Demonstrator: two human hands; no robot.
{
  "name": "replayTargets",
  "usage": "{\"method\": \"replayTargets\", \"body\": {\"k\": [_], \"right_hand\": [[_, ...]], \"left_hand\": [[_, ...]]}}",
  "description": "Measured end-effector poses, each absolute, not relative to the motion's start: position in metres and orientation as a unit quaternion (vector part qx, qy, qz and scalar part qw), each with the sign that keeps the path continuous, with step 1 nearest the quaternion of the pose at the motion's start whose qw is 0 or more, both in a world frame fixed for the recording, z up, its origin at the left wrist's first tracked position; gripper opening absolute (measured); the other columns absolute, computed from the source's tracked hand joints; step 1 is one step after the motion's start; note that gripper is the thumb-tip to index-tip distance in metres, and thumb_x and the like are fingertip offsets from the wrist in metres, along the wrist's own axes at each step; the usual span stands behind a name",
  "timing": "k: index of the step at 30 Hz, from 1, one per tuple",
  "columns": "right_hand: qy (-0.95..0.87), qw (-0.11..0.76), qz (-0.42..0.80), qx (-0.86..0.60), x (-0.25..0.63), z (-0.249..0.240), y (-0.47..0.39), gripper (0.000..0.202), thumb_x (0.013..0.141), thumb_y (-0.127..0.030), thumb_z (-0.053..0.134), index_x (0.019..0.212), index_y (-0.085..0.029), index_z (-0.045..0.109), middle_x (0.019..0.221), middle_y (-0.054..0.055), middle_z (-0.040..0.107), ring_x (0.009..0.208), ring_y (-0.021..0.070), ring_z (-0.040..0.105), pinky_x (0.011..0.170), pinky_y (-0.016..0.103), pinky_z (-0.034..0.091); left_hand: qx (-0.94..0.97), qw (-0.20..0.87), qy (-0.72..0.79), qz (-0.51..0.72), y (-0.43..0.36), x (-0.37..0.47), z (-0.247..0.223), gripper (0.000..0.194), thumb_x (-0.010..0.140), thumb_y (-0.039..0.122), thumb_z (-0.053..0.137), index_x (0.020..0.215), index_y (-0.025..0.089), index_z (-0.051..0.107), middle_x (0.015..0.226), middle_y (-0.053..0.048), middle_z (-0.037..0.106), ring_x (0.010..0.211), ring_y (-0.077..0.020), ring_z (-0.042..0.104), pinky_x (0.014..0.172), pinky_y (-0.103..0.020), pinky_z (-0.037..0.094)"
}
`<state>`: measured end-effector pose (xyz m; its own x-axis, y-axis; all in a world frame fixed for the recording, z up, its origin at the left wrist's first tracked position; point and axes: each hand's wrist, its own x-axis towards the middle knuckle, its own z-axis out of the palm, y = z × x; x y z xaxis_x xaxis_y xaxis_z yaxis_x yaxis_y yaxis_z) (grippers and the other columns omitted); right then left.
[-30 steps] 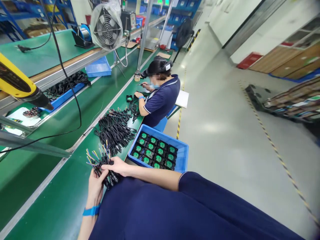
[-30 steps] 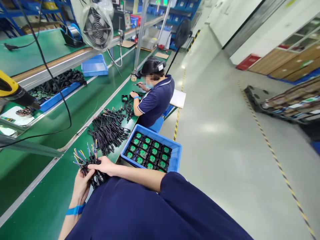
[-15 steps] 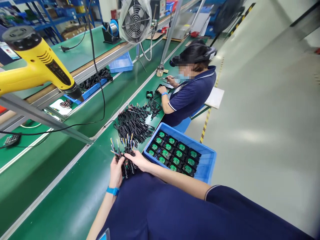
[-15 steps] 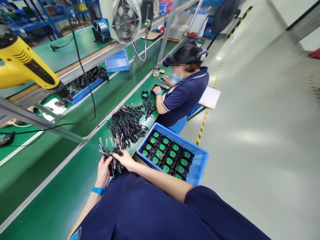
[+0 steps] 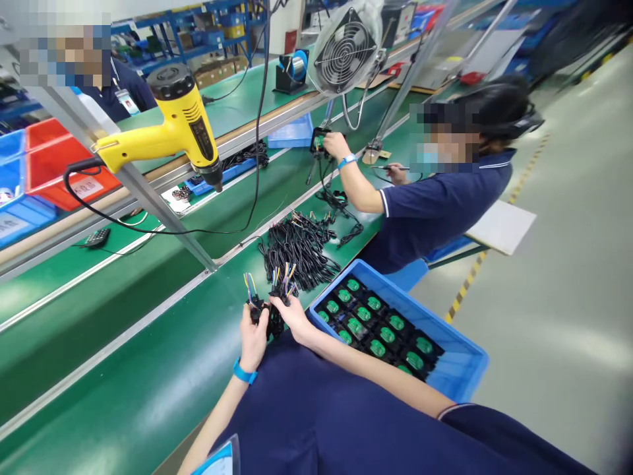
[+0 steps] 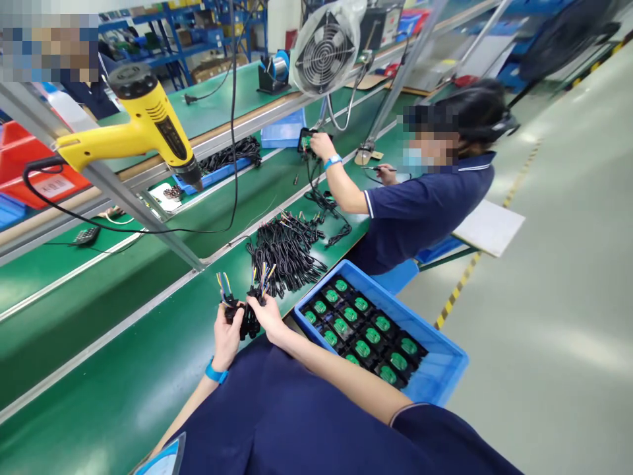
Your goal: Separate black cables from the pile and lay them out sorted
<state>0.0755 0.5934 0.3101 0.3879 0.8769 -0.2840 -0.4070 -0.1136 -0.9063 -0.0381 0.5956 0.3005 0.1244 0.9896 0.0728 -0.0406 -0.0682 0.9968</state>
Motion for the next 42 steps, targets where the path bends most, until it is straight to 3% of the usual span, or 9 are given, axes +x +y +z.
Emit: {"method": "replayTargets", "body": {"k": [5, 10, 16, 19, 21, 28, 36, 39, 42], "right_hand": [[-0.161, 0.665, 0.488, -0.541, 0.099, 0.309, 0.609, 0.028, 0.071, -0.045, 0.065, 0.071, -0.019, 0.056, 0.067, 0.001, 0.063, 0.061, 0.0157, 0.06, 0.062, 0.029, 0.049], [-0.2, 0.667, 0.46, -0.551, 0.131, 0.319, 0.609, 0.033, 0.068, -0.046, 0.074, 0.068, -0.017, 0.059, 0.061, 0.0, 0.06, 0.058, 0.0123, 0.054, 0.059, 0.026, 0.043], [-0.272, 0.608, 0.542, -0.512, 0.09, 0.327, 0.596, 0.041, 0.063, -0.049, 0.082, 0.075, -0.013, 0.066, 0.066, 0.002, 0.065, 0.064, 0.0132, 0.057, 0.063, 0.026, 0.043], [-0.276, 0.586, 0.584, -0.49, 0.067, 0.326, 0.592, 0.047, 0.063, -0.051, 0.082, 0.086, -0.012, 0.07, 0.077, 0.005, 0.07, 0.072, 0.0163, 0.062, 0.068, 0.028, 0.048], [-0.277, 0.57, 0.609, -0.477, 0.06, 0.324, 0.589, 0.049, 0.06, -0.05, 0.083, 0.088, -0.011, 0.071, 0.083, 0.008, 0.072, 0.074, 0.0187, 0.064, 0.068, 0.031, 0.05], [-0.274, 0.572, 0.603, -0.484, 0.063, 0.313, 0.583, 0.046, 0.054, -0.043, 0.088, 0.084, -0.012, 0.072, 0.086, 0.008, 0.073, 0.079, 0.0189, 0.064, 0.077, 0.033, 0.049], [-0.284, 0.581, 0.575, -0.501, 0.071, 0.303, 0.581, 0.04, 0.062, -0.049, 0.082, 0.074, -0.015, 0.065, 0.064, -0.002, 0.06, 0.064, 0.0122, 0.052, 0.066, 0.028, 0.04], [-0.267, 0.608, 0.534, -0.523, 0.083, 0.3, 0.587, 0.041, 0.067, -0.052, 0.077, 0.077, -0.016, 0.062, 0.062, -0.003, 0.057, 0.063, 0.0119, 0.05, 0.065, 0.027, 0.039], [-0.26, 0.622, 0.514, -0.53, 0.095, 0.301, 0.589, 0.041, 0.065, -0.052, 0.078, 0.078, -0.017, 0.061, 0.06, -0.005, 0.054, 0.06, 0.0112, 0.047, 0.062, 0.027, 0.037]], "left_hand": [[0.408, 0.539, 0.44, 0.591, 0.597, -0.06, 0.304, 0.03, 0.084, 0.043, 0.068, 0.099, 0.02, 0.055, 0.078, 0.003, 0.058, 0.057, -0.0072, 0.049, 0.053, -0.019, 0.039], [0.202, 0.623, 0.429, 0.623, 0.619, -0.11, 0.307, 0.038, 0.08, 0.045, 0.074, 0.085, 0.018, 0.047, 0.071, 0.004, 0.054, 0.062, -0.0083, 0.055, 0.06, -0.021, 0.049], [0.346, 0.665, 0.403, 0.525, 0.611, -0.095, 0.309, 0.056, 0.065, 0.046, 0.086, 0.098, 0.021, 0.048, 0.063, 0.011, 0.044, 0.04, -0.0033, 0.037, 0.036, -0.016, 0.028], [0.443, 0.631, 0.451, 0.449, 0.601, -0.069, 0.31, 0.064, 0.058, 0.044, 0.088, 0.102, 0.017, 0.051, 0.063, 0.009, 0.052, 0.037, -0.0045, 0.04, 0.037, -0.019, 0.03], [0.48, 0.603, 0.483, 0.415, 0.597, -0.059, 0.312, 0.056, 0.059, 0.046, 0.086, 0.092, 0.014, 0.053, 0.056, 0.008, 0.05, 0.038, -0.0053, 0.04, 0.038, -0.019, 0.029], [0.505, 0.536, 0.52, 0.433, 0.593, -0.059, 0.309, 0.049, 0.061, 0.049, 0.083, 0.084, 0.013, 0.058, 0.051, 0.007, 0.05, 0.039, -0.0062, 0.041, 0.041, -0.02, 0.032], [0.447, 0.597, 0.502, 0.438, 0.589, -0.066, 0.299, 0.05, 0.064, 0.052, 0.082, 0.084, 0.009, 0.066, 0.053, 0.005, 0.052, 0.041, -0.0064, 0.044, 0.041, -0.02, 0.034], [0.345, 0.632, 0.473, 0.508, 0.599, -0.084, 0.298, 0.048, 0.065, 0.047, 0.084, 0.092, 0.01, 0.069, 0.064, 0.003, 0.059, 0.051, -0.0063, 0.052, 0.048, -0.017, 0.042], [0.266, 0.655, 0.426, 0.565, 0.613, -0.102, 0.296, 0.042, 0.063, 0.044, 0.087, 0.083, 0.012, 0.068, 0.078, -0.003, 0.068, 0.077, -0.0134, 0.067, 0.072, -0.023, 0.054]]}}
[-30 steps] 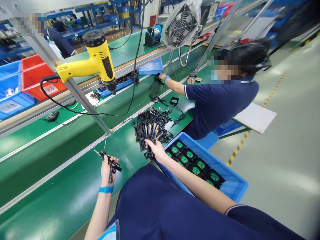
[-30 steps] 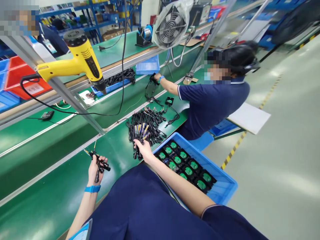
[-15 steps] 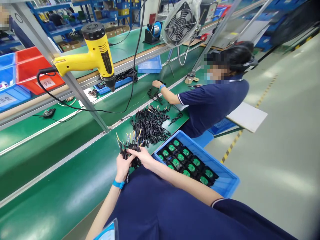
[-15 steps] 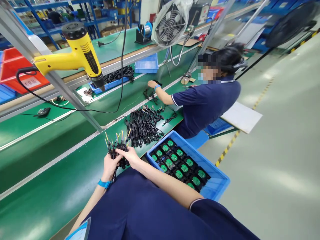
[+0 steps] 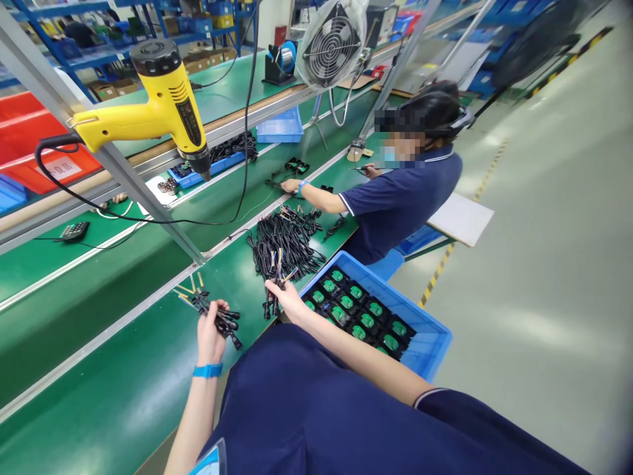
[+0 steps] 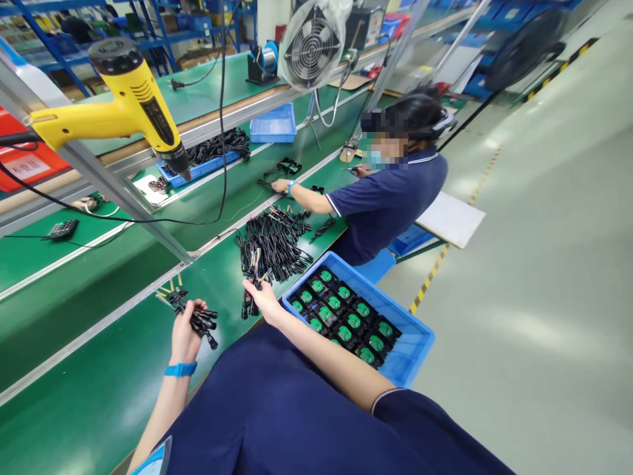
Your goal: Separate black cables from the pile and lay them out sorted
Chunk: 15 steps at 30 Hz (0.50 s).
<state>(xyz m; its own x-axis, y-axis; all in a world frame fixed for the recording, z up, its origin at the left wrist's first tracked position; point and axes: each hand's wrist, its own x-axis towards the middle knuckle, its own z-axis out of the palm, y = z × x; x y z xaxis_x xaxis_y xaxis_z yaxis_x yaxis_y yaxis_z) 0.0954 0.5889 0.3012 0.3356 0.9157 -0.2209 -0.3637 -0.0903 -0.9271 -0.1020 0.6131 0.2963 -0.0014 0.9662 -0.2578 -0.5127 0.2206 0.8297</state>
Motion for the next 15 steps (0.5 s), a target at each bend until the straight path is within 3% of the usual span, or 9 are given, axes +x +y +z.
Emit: {"method": "replayTargets", "body": {"k": [2, 4, 8, 15], "right_hand": [[-0.265, 0.621, 0.518, -0.525, 0.095, 0.303, 0.589, 0.041, 0.062, -0.05, 0.081, 0.077, -0.017, 0.062, 0.063, -0.004, 0.057, 0.061, 0.011, 0.048, 0.063, 0.027, 0.039], [-0.265, 0.618, 0.529, -0.518, 0.088, 0.302, 0.588, 0.04, 0.061, -0.048, 0.082, 0.078, -0.016, 0.064, 0.069, -0.002, 0.062, 0.066, 0.0119, 0.052, 0.068, 0.027, 0.042], [-0.238, 0.615, 0.556, -0.507, 0.065, 0.297, 0.587, 0.045, 0.058, -0.049, 0.082, 0.083, -0.015, 0.066, 0.082, 0.003, 0.068, 0.08, 0.016, 0.06, 0.082, 0.03, 0.047], [-0.223, 0.607, 0.589, -0.485, 0.056, 0.29, 0.583, 0.047, 0.06, -0.052, 0.082, 0.086, -0.017, 0.067, 0.09, 0.007, 0.073, 0.091, 0.0209, 0.066, 0.092, 0.036, 0.049]], "left_hand": [[0.296, 0.665, 0.406, 0.552, 0.618, -0.103, 0.297, 0.039, 0.066, 0.042, 0.086, 0.082, 0.011, 0.069, 0.089, -0.009, 0.072, 0.097, -0.0214, 0.069, 0.091, -0.033, 0.054], [0.368, 0.676, 0.405, 0.493, 0.617, -0.093, 0.298, 0.042, 0.071, 0.044, 0.082, 0.092, 0.009, 0.071, 0.098, -0.014, 0.073, 0.104, -0.0256, 0.067, 0.099, -0.039, 0.05], [0.497, 0.631, 0.432, 0.41, 0.604, -0.06, 0.3, 0.05, 0.075, 0.045, 0.077, 0.11, 0.009, 0.07, 0.108, -0.015, 0.072, 0.103, -0.025, 0.066, 0.097, -0.038, 0.048], [0.52, 0.581, 0.469, 0.415, 0.597, -0.053, 0.294, 0.052, 0.063, 0.036, 0.085, 0.104, 0.01, 0.068, 0.108, -0.014, 0.072, 0.098, -0.0242, 0.066, 0.091, -0.035, 0.049]]}}
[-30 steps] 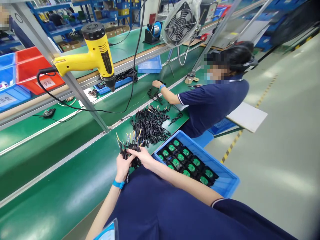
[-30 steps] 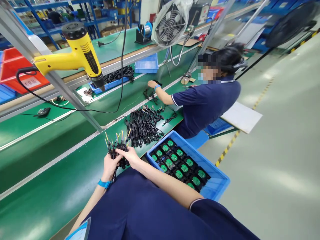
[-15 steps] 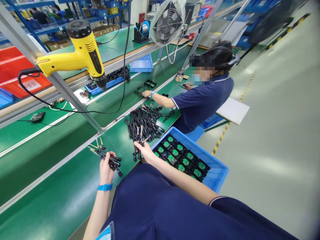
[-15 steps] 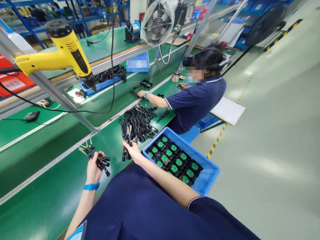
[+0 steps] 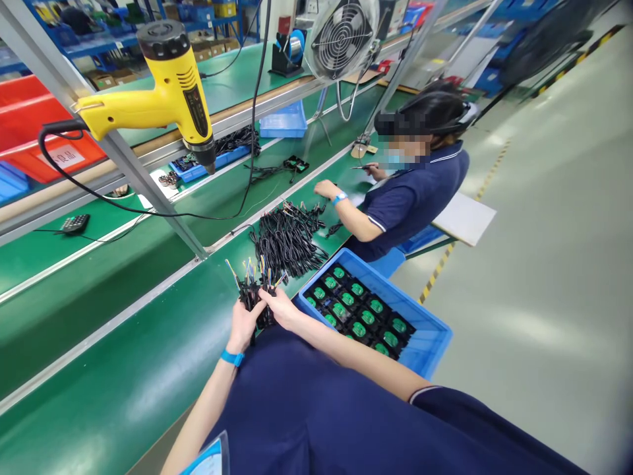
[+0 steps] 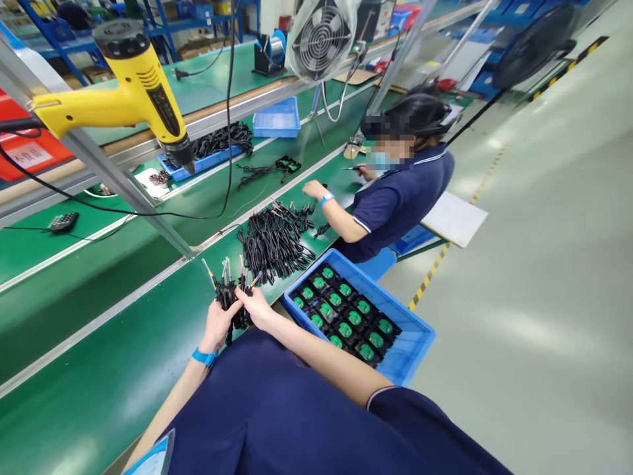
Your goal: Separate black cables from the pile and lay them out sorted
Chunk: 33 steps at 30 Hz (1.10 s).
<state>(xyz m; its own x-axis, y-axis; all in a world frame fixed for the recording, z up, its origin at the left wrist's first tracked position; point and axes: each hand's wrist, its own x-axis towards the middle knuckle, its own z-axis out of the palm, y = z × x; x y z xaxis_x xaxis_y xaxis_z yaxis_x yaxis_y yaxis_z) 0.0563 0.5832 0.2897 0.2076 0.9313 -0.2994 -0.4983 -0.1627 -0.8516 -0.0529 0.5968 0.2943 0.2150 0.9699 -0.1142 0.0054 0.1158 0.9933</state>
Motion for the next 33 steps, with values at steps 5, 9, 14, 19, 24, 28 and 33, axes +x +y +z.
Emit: {"method": "replayTargets", "body": {"k": [5, 9, 14, 19, 24, 28, 33], "right_hand": [[-0.244, 0.597, 0.608, -0.462, 0.057, 0.293, 0.585, 0.049, 0.061, -0.055, 0.083, 0.086, -0.015, 0.07, 0.092, 0.008, 0.073, 0.093, 0.0218, 0.067, 0.093, 0.036, 0.05], [-0.24, 0.6, 0.631, -0.429, 0.066, 0.292, 0.59, 0.054, 0.069, -0.059, 0.078, 0.097, -0.015, 0.071, 0.099, 0.012, 0.073, 0.094, 0.0218, 0.07, 0.097, 0.04, 0.051], [-0.246, 0.591, 0.647, -0.415, 0.065, 0.292, 0.59, 0.05, 0.073, -0.056, 0.077, 0.103, -0.016, 0.071, 0.106, 0.012, 0.072, 0.097, 0.0205, 0.069, 0.099, 0.038, 0.05], [-0.254, 0.573, 0.644, -0.438, 0.047, 0.294, 0.59, 0.051, 0.07, -0.058, 0.078, 0.101, -0.017, 0.068, 0.095, 0.007, 0.072, 0.082, 0.0181, 0.065, 0.073, 0.03, 0.053], [-0.272, 0.564, 0.639, -0.447, 0.038, 0.291, 0.59, 0.05, 0.068, -0.061, 0.077, 0.092, -0.018, 0.066, 0.088, 0.004, 0.069, 0.077, 0.0152, 0.061, 0.073, 0.029, 0.05], [-0.292, 0.548, 0.637, -0.456, 0.038, 0.286, 0.592, 0.049, 0.068, -0.063, 0.076, 0.082, -0.018, 0.064, 0.069, -0.001, 0.062, 0.053, 0.0102, 0.048, 0.054, 0.027, 0.044], [-0.278, 0.562, 0.619, -0.473, 0.054, 0.275, 0.6, 0.05, 0.068, -0.063, 0.077, 0.086, -0.017, 0.065, 0.075, 0.002, 0.068, 0.064, 0.0131, 0.062, 0.068, 0.028, 0.052]], "left_hand": [[0.441, 0.645, 0.439, 0.444, 0.596, -0.06, 0.293, 0.049, 0.064, 0.036, 0.085, 0.103, 0.012, 0.066, 0.105, -0.01, 0.072, 0.095, -0.0203, 0.066, 0.089, -0.031, 0.049], [0.378, 0.669, 0.4, 0.5, 0.602, -0.079, 0.294, 0.042, 0.071, 0.04, 0.081, 0.097, 0.016, 0.058, 0.069, 0.004, 0.062, 0.063, -0.0087, 0.058, 0.064, -0.02, 0.045], [0.408, 0.642, 0.451, 0.467, 0.605, -0.094, 0.294, 0.044, 0.066, 0.045, 0.084, 0.084, 0.013, 0.061, 0.051, 0.006, 0.05, 0.046, -0.0062, 0.044, 0.047, -0.019, 0.034], [0.462, 0.653, 0.449, 0.398, 0.599, -0.077, 0.298, 0.047, 0.059, 0.04, 0.087, 0.088, 0.009, 0.068, 0.058, 0.002, 0.058, 0.051, -0.0077, 0.047, 0.051, -0.021, 0.038], [0.478, 0.634, 0.463, 0.394, 0.6, -0.07, 0.296, 0.054, 0.052, 0.033, 0.091, 0.096, 0.011, 0.069, 0.075, -0.001, 0.067, 0.061, -0.0111, 0.056, 0.058, -0.023, 0.044], [0.387, 0.691, 0.453, 0.408, 0.605, -0.071, 0.281, 0.051, 0.049, 0.026, 0.093, 0.091, 0.01, 0.068, 0.069, 0.001, 0.066, 0.055, -0.0081, 0.052, 0.053, -0.02, 0.042], [0.264, 0.742, 0.443, 0.428, 0.615, -0.072, 0.264, 0.039, 0.059, 0.024, 0.088, 0.089, 0.009, 0.067, 0.067, 0.001, 0.063, 0.05, -0.0047, 0.05, 0.048, -0.016, 0.041]]}}
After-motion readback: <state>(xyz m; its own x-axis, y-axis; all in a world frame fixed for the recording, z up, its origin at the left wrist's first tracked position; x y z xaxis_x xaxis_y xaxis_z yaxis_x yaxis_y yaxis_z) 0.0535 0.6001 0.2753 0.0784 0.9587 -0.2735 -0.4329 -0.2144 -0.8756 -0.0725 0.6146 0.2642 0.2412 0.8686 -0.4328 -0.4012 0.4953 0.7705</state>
